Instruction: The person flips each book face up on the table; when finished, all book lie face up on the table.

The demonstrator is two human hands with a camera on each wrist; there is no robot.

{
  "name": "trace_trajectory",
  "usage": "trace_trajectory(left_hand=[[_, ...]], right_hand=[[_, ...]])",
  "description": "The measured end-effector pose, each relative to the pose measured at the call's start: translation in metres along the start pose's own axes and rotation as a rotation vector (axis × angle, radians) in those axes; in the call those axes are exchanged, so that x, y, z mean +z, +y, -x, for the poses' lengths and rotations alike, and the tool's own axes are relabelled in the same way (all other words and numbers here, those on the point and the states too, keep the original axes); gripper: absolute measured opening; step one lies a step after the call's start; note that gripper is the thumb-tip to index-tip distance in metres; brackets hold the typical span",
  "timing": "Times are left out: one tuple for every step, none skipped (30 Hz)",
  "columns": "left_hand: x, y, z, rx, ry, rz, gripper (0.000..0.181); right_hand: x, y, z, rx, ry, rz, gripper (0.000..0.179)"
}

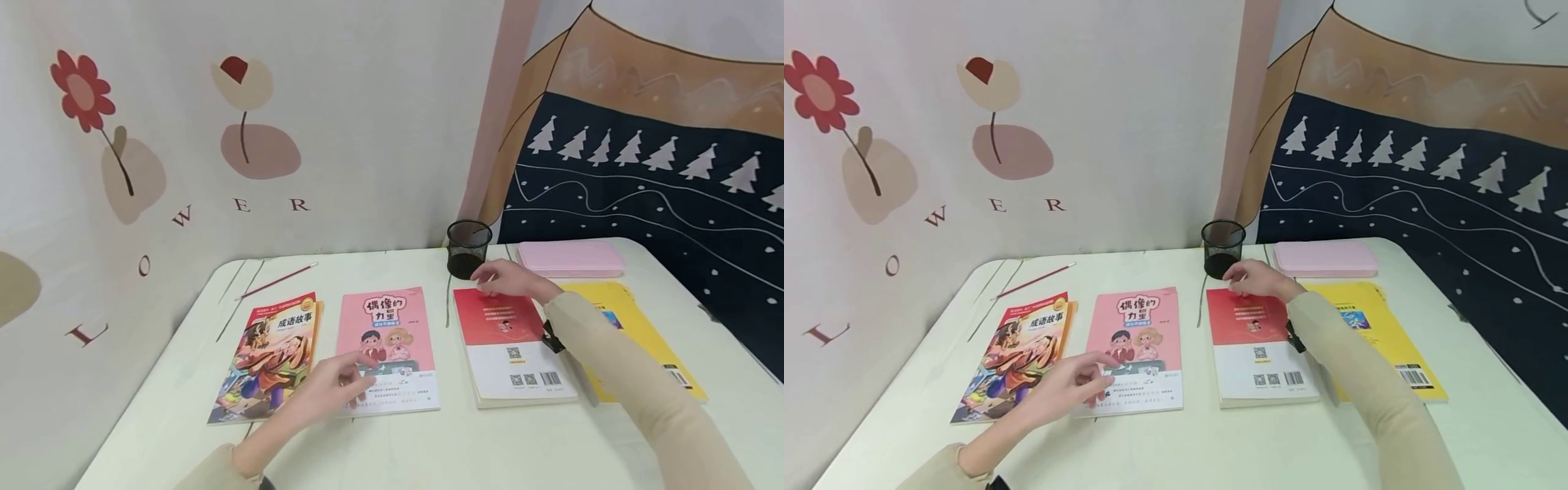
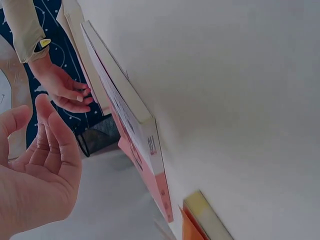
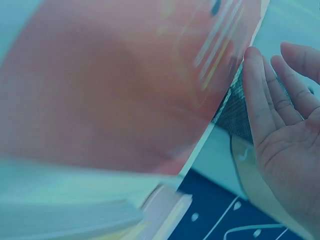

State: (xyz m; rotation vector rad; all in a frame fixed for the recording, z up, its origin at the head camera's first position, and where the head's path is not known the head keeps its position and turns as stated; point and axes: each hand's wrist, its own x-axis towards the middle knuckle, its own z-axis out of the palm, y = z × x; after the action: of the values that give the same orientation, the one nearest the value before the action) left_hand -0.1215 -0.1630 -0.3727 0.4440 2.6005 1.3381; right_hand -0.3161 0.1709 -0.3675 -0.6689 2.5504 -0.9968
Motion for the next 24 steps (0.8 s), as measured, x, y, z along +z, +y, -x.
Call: trace_trajectory(left_hand=[[0.001,0.001,-0.002,0.005,-0.006,0.017,0.029],[0.002,0.002,-0.005,0.009,-0.011,0.023,0.029],[0.003,0.003,-0.007,0.012,-0.015,0.035,0.029],[0.005,0.004,-0.010,0.014,-0.017,0.048,0.028],[0.006,0.005,-0.012,0.017,-0.021,0.062,0.027],[0.008,0.005,-0.015,0.014,-0.026,0.077,0.027],[0.010,0.006,-0.017,0.015,-0.031,0.086,0.027],[0.011,0.006,-0.020,0.015,-0.035,0.095,0.026],[0.013,0.007,-0.022,0.014,-0.038,0.109,0.026],[0.015,0.007,-0.024,0.021,-0.037,0.111,0.026],[0.017,0.008,-0.027,0.025,-0.037,0.108,0.026],[0.018,0.008,-0.029,0.026,-0.036,0.105,0.025],[0.020,0.009,-0.032,0.030,-0.035,0.101,0.025],[0.021,0.009,-0.034,0.036,-0.035,0.097,0.024],[0.022,0.009,-0.037,0.037,-0.036,0.095,0.024],[0.024,0.010,-0.039,0.042,-0.037,0.092,0.025],[0.025,0.010,-0.041,0.047,-0.042,0.094,0.025],[0.026,0.010,-0.044,0.056,-0.047,0.096,0.025],[0.028,0.009,-0.046,0.068,-0.051,0.092,0.025],[0.029,0.010,-0.048,0.084,-0.055,0.083,0.024],[0.031,0.010,-0.049,0.095,-0.059,0.074,0.024],[0.032,0.010,-0.051,0.109,-0.066,0.065,0.023],[0.034,0.011,-0.052,0.122,-0.071,0.046,0.022],[0.036,0.011,-0.053,0.128,-0.075,0.033,0.021]], right_hand=[[-0.002,0.003,0.002,0.007,0.007,-0.005,0.033],[-0.003,0.005,0.004,0.015,0.013,-0.007,0.033],[-0.005,0.008,0.005,0.026,0.017,-0.012,0.034],[-0.007,0.010,0.007,0.037,0.022,-0.013,0.034],[-0.009,0.013,0.009,0.053,0.026,-0.019,0.035],[-0.010,0.016,0.011,0.069,0.033,-0.021,0.035],[-0.012,0.019,0.012,0.085,0.039,-0.025,0.036],[-0.014,0.021,0.014,0.098,0.043,-0.026,0.036],[-0.016,0.023,0.016,0.104,0.046,-0.026,0.037],[-0.018,0.026,0.017,0.110,0.049,-0.025,0.037],[-0.019,0.028,0.019,0.115,0.053,-0.024,0.037],[-0.021,0.029,0.020,0.115,0.057,-0.020,0.037],[-0.023,0.031,0.021,0.111,0.058,-0.018,0.037],[-0.024,0.033,0.022,0.113,0.060,-0.016,0.036],[-0.026,0.035,0.023,0.112,0.062,-0.013,0.036],[-0.027,0.036,0.024,0.113,0.065,-0.011,0.037],[-0.028,0.038,0.024,0.111,0.067,-0.009,0.037],[-0.029,0.039,0.024,0.108,0.066,-0.011,0.037],[-0.030,0.041,0.025,0.108,0.065,-0.013,0.037],[-0.031,0.042,0.025,0.104,0.061,-0.015,0.037],[-0.031,0.044,0.025,0.104,0.061,-0.015,0.037],[-0.032,0.045,0.025,0.103,0.057,-0.017,0.036],[-0.033,0.046,0.025,0.108,0.054,-0.022,0.037],[-0.033,0.048,0.025,0.114,0.050,-0.024,0.037]])
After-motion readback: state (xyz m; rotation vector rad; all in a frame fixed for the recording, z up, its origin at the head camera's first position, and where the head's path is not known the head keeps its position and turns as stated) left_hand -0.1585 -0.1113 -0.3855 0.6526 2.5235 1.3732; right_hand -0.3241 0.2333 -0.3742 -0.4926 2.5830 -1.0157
